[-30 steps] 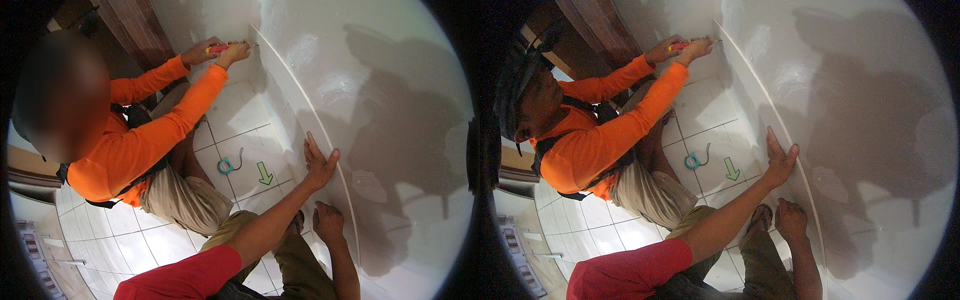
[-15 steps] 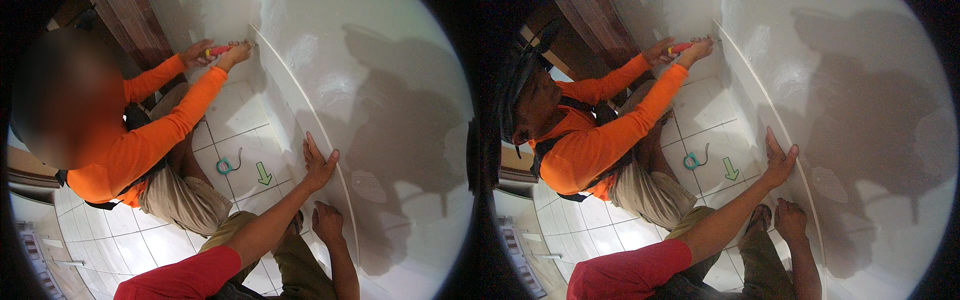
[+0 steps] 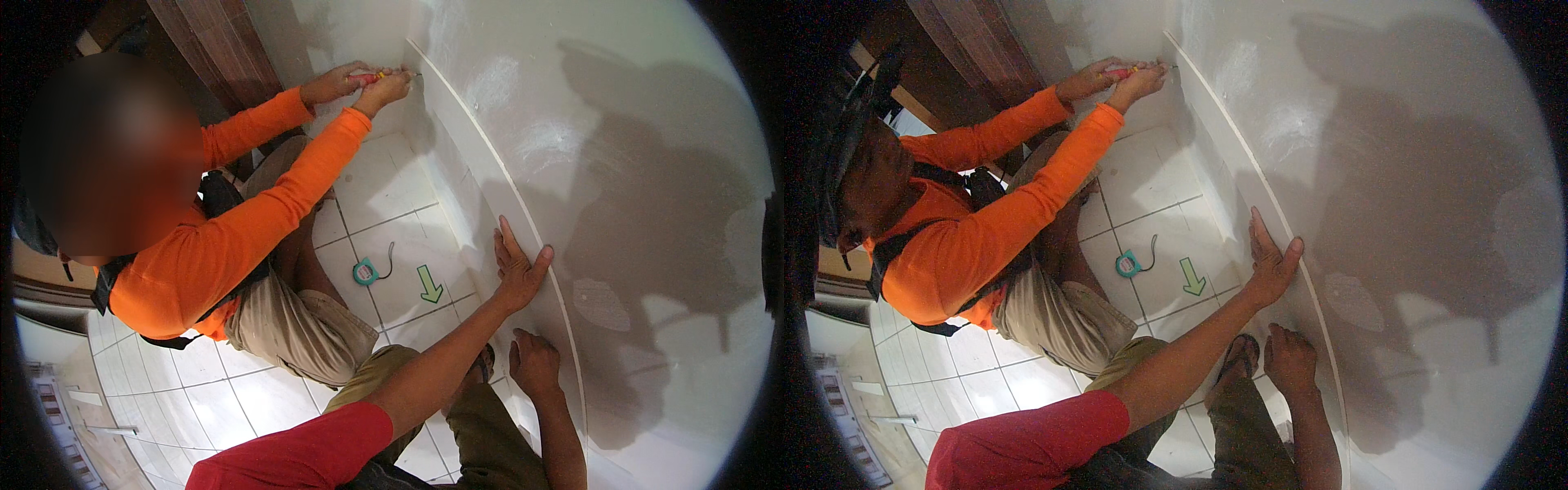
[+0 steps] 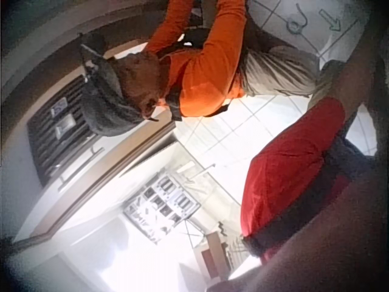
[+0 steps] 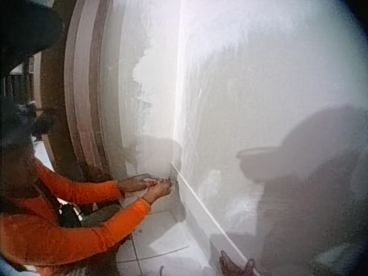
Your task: The person holds a piece of white wall trim against a wall and secures it using a screwdriver to tighten a screw.
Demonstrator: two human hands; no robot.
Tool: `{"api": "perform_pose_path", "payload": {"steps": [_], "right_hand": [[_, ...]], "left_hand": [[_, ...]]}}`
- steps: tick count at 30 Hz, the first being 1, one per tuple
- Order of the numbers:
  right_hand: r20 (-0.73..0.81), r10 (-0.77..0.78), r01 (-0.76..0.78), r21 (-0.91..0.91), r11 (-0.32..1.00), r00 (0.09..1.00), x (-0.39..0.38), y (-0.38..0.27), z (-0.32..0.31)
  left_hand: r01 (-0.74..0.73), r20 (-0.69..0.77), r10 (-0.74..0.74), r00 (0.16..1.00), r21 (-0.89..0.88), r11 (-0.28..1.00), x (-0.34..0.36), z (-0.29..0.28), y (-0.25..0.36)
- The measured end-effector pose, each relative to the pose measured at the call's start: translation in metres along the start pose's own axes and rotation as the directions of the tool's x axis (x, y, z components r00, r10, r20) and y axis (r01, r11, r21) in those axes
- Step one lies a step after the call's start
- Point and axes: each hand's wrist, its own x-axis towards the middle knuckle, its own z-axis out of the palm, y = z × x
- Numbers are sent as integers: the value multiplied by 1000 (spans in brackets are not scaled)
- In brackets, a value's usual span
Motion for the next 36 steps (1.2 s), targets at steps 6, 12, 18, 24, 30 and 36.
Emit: {"api": "perform_pose_path", "payload": {"steps": [6,12,18,24,30,36], "right_hand": [[15,17,-17,27,999,1000,0,3,3],[33,33,-34,42,999,999,-3,6,4],[27,21,-21,15,1000,999,-2,4,4],[5,5,-5,27,1000,1000,-4,8,6],[13,2,-2,14,1000,1000,-2,5,5],[41,22,-22,3,1000,999,-3,7,7]], "left_hand": [[1,-3,-1,1000,21,1000,1,1,-1],[57,55,-57,997,-1,998,-2,0,5],[14,16,-14,1000,21,1000,1,0,2],[-5,-5,6,1000,15,1000,-2,4,3],[11,-14,-11,1000,21,1000,1,1,0],[28,1,-28,1000,19,999,-1,2,3]]}}
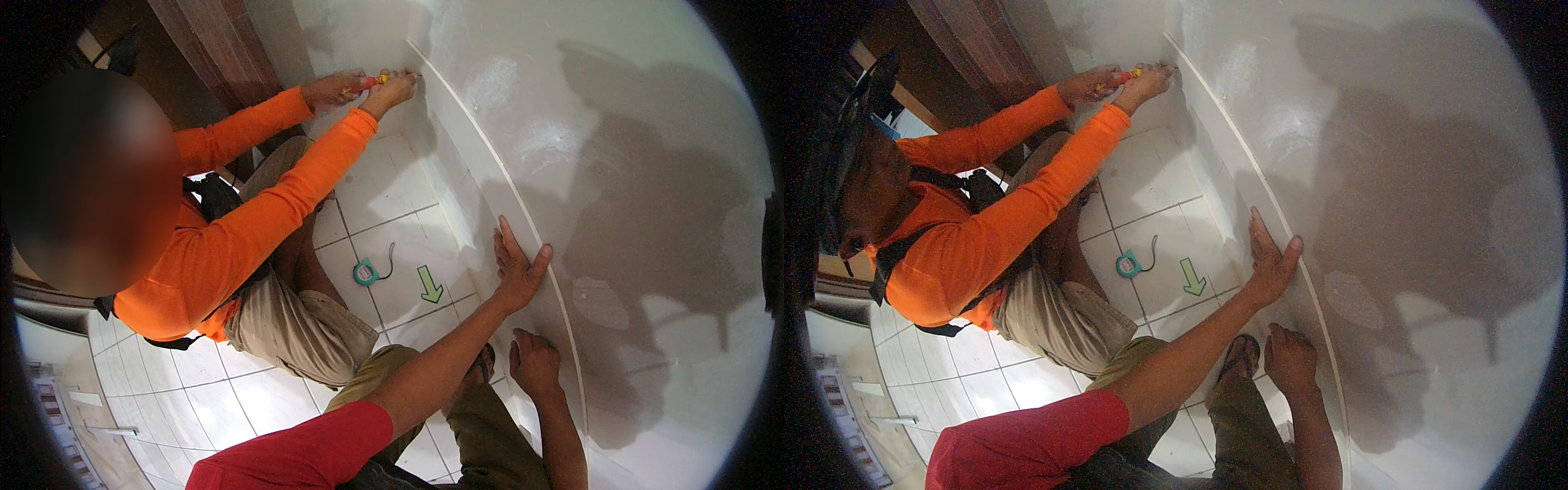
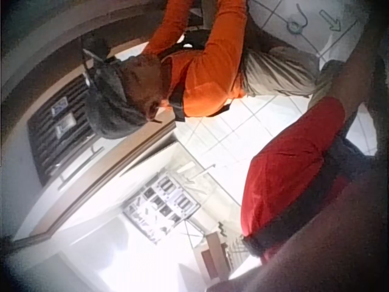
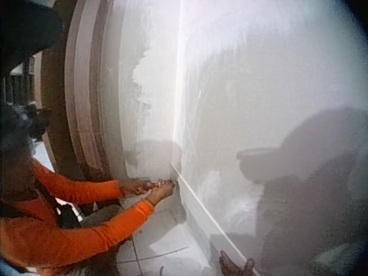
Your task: The person holds a piece of white wall trim against a wall and secures it using a screwdriver to tighten a screw.
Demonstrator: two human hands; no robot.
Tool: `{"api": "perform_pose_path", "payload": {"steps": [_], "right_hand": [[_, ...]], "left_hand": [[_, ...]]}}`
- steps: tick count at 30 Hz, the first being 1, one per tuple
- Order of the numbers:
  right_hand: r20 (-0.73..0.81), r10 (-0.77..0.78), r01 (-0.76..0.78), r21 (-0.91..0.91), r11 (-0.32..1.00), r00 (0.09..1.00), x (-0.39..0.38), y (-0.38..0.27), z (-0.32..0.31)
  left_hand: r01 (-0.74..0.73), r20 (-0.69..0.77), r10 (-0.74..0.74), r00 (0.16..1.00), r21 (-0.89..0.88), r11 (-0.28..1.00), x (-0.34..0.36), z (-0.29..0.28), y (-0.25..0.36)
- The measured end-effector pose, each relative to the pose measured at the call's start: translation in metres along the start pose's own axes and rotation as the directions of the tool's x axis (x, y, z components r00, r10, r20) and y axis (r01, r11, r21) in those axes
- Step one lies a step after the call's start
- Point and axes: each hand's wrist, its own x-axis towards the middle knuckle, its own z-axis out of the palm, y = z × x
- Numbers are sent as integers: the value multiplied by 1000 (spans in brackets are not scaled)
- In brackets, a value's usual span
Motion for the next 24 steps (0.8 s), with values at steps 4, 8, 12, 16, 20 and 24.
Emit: {"api": "perform_pose_path", "payload": {"steps": [4,8,12,16,20,24], "right_hand": [[-20,-7,8,23,1000,1000,0,1,1],[-41,-19,19,1,1000,999,0,0,0],[-26,-5,5,4,1000,1000,1,-4,-4],[-44,-24,24,2,1000,999,0,-2,-3],[-41,-24,24,-1,1000,999,0,-2,-3],[-20,-17,16,-5,1000,1000,-1,-1,-3]], "left_hand": [[-7,49,9,999,-44,999,-1,-2,0],[-5,37,6,999,-31,1000,0,-2,0],[11,41,-11,999,-15,1000,1,-2,-1],[21,39,-21,999,-15,1000,1,0,-1],[14,18,-13,1000,-12,1000,0,0,-2],[19,34,-18,999,-20,1000,0,-1,0]]}}
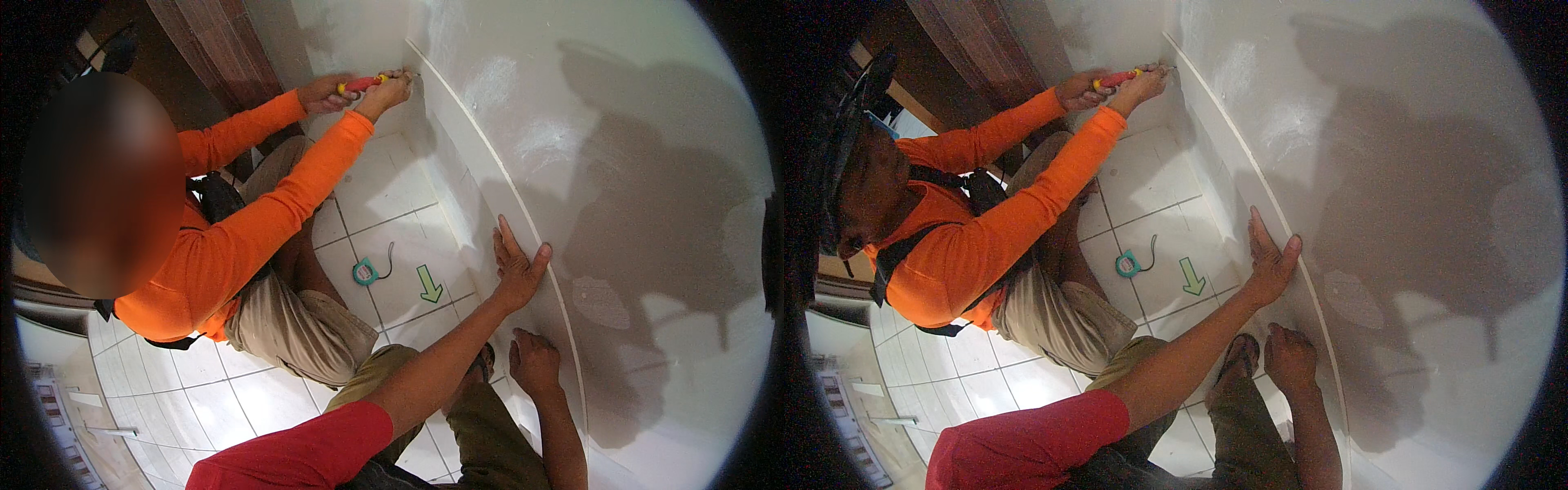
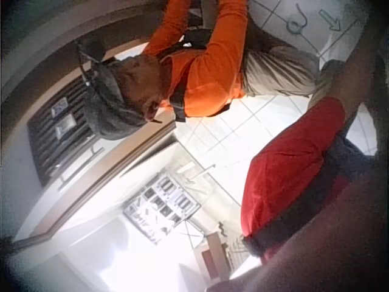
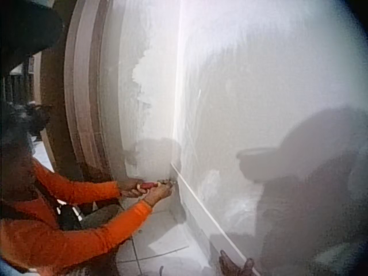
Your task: The person holds a piece of white wall trim against a wall and secures it using a screwdriver to tighten a screw.
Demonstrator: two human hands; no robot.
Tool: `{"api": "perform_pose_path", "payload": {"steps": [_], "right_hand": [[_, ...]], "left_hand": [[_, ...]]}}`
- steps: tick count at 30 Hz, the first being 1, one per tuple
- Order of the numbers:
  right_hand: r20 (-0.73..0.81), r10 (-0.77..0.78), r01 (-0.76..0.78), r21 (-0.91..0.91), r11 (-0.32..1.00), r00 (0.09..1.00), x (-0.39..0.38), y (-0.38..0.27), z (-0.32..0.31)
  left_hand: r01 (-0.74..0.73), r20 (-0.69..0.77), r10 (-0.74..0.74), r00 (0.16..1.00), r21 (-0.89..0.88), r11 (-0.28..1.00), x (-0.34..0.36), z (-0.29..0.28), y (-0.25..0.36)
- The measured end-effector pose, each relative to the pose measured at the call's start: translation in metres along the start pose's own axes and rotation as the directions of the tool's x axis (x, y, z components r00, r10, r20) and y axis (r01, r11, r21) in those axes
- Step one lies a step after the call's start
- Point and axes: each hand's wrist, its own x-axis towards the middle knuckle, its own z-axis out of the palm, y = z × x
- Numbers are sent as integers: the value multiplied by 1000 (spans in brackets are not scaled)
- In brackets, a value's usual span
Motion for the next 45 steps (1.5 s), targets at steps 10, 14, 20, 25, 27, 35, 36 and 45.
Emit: {"api": "perform_pose_path", "payload": {"steps": [10,14,20,25,27,35,36,45], "right_hand": [[-9,-2,2,23,1000,1000,1,0,0],[17,14,-14,17,1000,1000,0,0,1],[26,21,-22,26,999,999,1,1,1],[38,26,-27,25,999,999,0,0,1],[37,32,-33,26,999,999,0,1,2],[5,13,-13,16,1000,1000,0,-1,1],[3,12,-12,17,1000,1000,0,-1,1],[-1,13,-13,23,1000,1000,-2,-2,0]], "left_hand": [[19,23,-20,1000,16,1000,0,-1,0],[18,9,-18,1000,20,1000,-1,0,2],[9,8,-9,1000,16,1000,-1,-1,3],[4,0,-4,1000,11,1000,0,-1,1],[11,-6,-11,1000,4,1000,0,1,1],[9,-14,-9,1000,11,1000,0,0,-1],[5,-17,-5,1000,11,1000,0,0,-1],[6,7,-6,1000,-11,1000,-3,-1,2]]}}
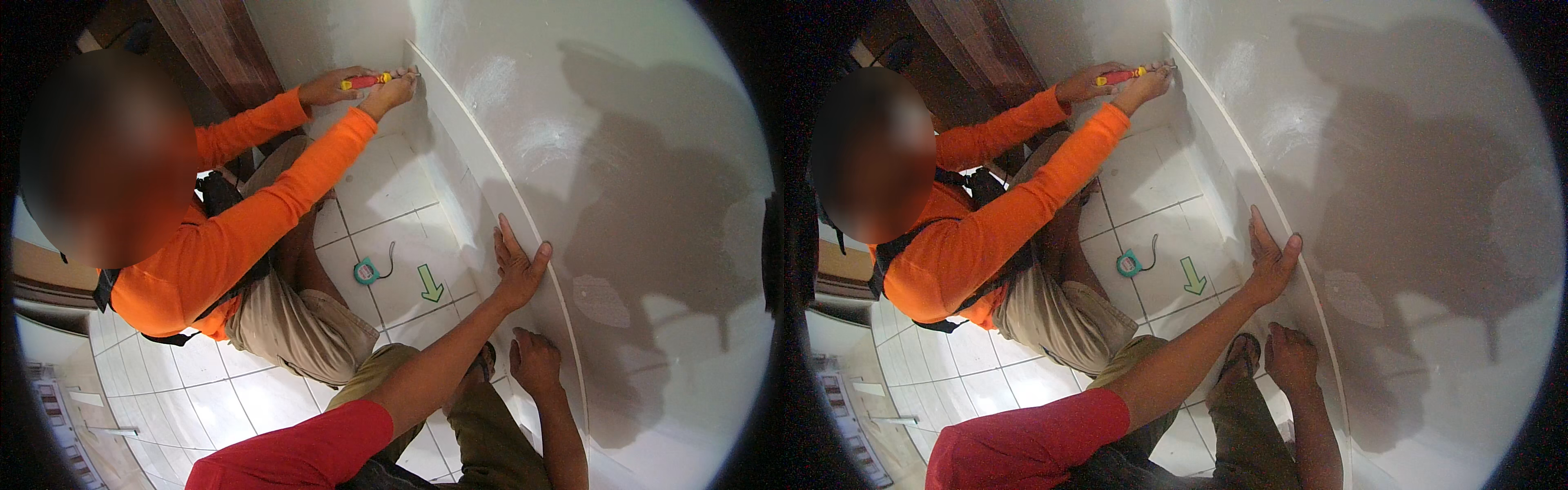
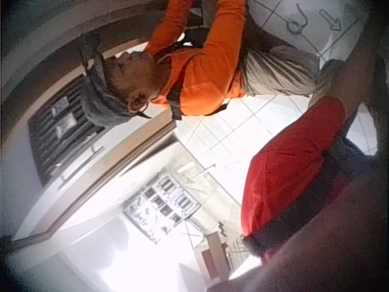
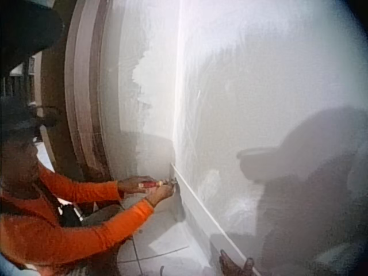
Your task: The person holds a piece of white wall trim against a wall and secures it using a screwdriver to tighten a screw.
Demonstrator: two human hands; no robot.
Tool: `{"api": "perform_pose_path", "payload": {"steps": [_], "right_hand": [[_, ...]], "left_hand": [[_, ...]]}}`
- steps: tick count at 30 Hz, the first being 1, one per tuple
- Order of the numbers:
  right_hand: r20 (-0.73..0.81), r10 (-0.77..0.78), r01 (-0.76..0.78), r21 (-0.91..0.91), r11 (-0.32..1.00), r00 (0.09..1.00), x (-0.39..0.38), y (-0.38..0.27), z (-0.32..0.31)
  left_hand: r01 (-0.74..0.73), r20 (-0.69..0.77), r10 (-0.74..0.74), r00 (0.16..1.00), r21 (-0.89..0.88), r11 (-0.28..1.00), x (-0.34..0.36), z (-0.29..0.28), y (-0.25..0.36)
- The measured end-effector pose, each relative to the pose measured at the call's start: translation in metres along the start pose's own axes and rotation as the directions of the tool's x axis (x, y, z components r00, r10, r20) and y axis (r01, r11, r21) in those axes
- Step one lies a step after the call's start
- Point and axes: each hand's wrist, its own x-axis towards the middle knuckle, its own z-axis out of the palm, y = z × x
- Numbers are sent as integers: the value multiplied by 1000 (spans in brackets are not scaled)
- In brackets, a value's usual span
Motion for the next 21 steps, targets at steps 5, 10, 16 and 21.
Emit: {"api": "perform_pose_path", "payload": {"steps": [5,10,16,21], "right_hand": [[-7,0,0,-16,1000,1000,-2,1,4],[-9,-2,2,-12,1000,1000,-3,2,4],[33,20,-19,-25,999,999,-2,-1,0],[21,21,-20,-22,1000,1000,-4,2,5]], "left_hand": [[-20,-19,20,1000,14,1000,1,1,-3],[-25,-26,25,999,17,1000,-1,2,-3],[-5,-10,5,1000,25,1000,0,1,-3],[5,0,-5,1000,30,1000,-1,1,-1]]}}
